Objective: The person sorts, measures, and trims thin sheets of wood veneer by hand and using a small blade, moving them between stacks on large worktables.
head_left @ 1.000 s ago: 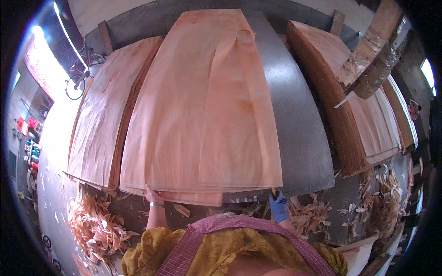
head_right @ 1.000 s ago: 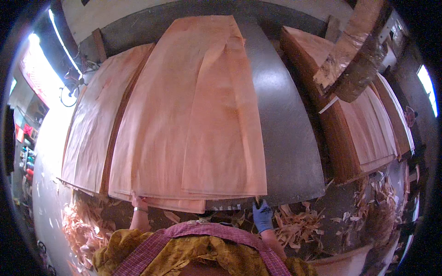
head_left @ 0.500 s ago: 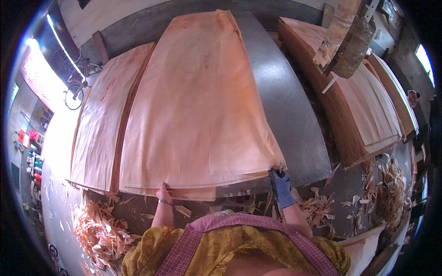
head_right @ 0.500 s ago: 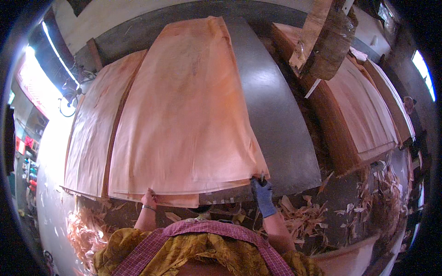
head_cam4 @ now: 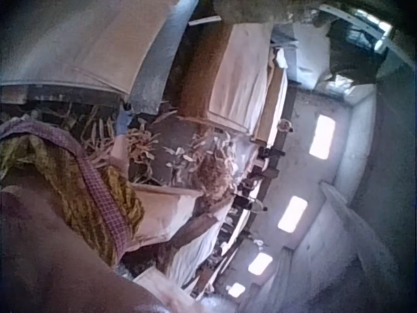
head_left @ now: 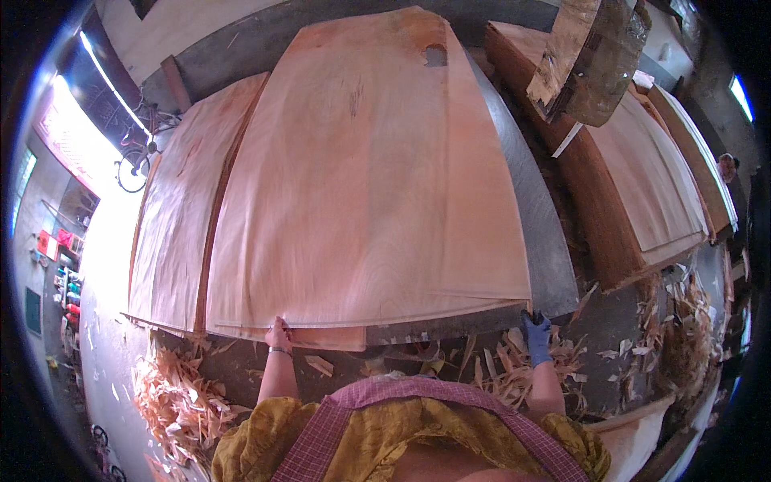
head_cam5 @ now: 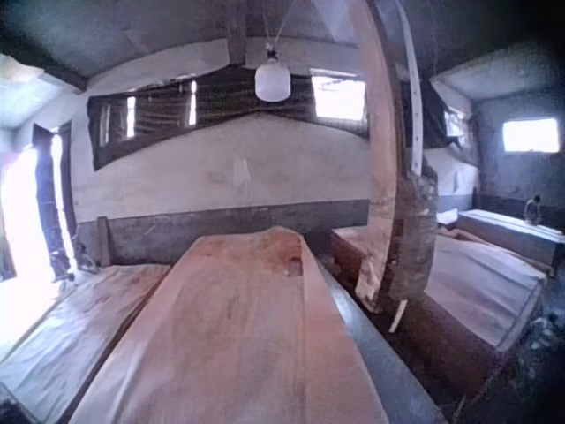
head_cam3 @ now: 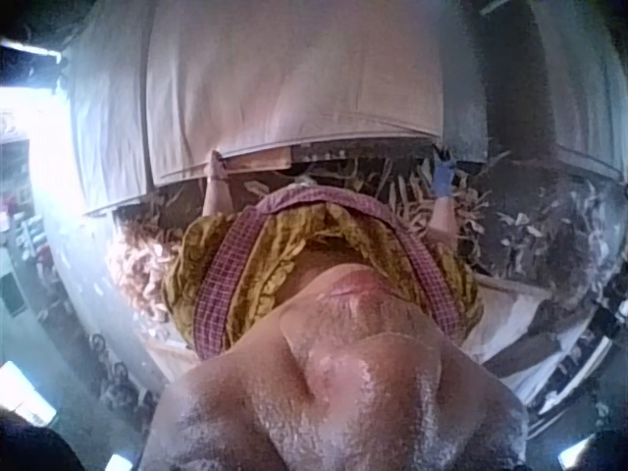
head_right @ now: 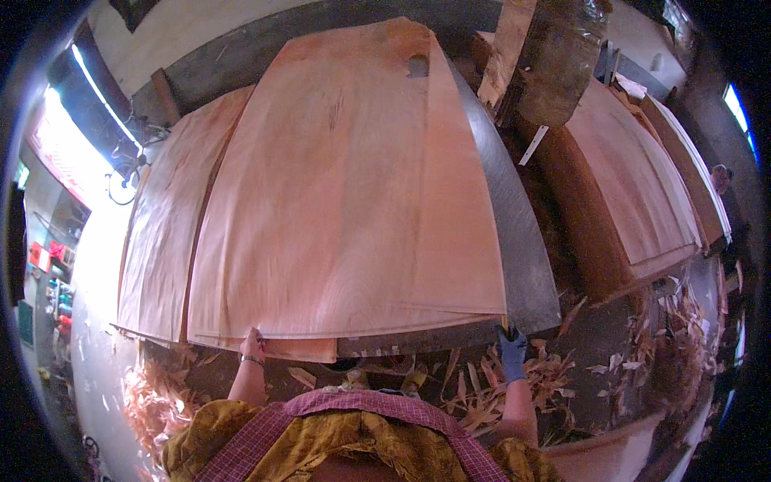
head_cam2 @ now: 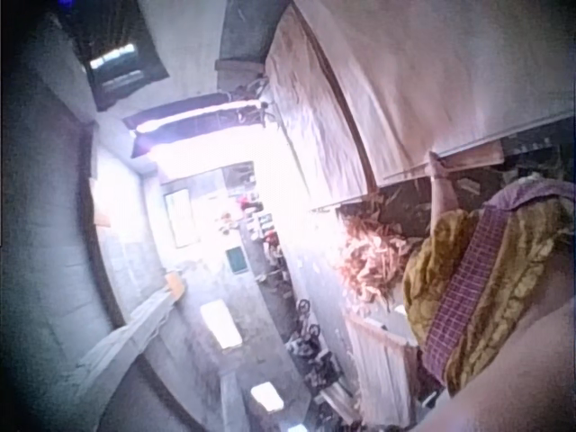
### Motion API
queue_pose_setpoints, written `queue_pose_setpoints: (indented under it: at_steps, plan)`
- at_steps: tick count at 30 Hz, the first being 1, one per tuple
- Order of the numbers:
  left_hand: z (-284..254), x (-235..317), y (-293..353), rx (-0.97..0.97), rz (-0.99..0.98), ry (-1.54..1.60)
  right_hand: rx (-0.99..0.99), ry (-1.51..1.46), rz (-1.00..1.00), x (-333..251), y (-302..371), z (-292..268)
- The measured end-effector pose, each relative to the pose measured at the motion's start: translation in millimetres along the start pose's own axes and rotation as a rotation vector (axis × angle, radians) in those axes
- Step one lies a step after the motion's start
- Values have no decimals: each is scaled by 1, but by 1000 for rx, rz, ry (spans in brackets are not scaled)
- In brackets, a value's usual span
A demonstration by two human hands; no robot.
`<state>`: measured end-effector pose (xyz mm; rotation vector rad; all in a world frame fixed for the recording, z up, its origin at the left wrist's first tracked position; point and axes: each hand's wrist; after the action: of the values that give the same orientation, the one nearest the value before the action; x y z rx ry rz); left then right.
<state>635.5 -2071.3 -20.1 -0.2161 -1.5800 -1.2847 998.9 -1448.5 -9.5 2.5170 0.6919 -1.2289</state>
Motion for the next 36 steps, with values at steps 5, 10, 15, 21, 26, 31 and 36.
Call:
queue_pose_setpoints:
  at_steps: [5,10,15,21,26,31,36]
  plan:
    - [5,-1,8,50,34,72,113,358,45,42,-4,-39]
    - [-3,3,10,64,-7,208,38,431,109,44,-20,-83]
    - [5,1,7,-15,-32,285,123,329,-28,37,-25,-59]
    - [8,7,-8,167,24,169,75,424,-8,-40,-6,16]
    - [1,1,-12,172,53,180,33,477,-64,-55,4,35]
    - [9,-5,-7,216,55,156,-76,6,-20,-84,34,101]
    - [5,-1,-4,172,49,148,-213,-58,32,-158,67,174]
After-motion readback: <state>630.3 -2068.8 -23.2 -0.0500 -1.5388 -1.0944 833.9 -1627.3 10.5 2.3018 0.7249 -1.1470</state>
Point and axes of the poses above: each hand's wrist, its own y-axis away from the middle knuckle, its own z-axis out of the palm, x = y × z, and after that the axes turned 7 degrees about y, right-handed
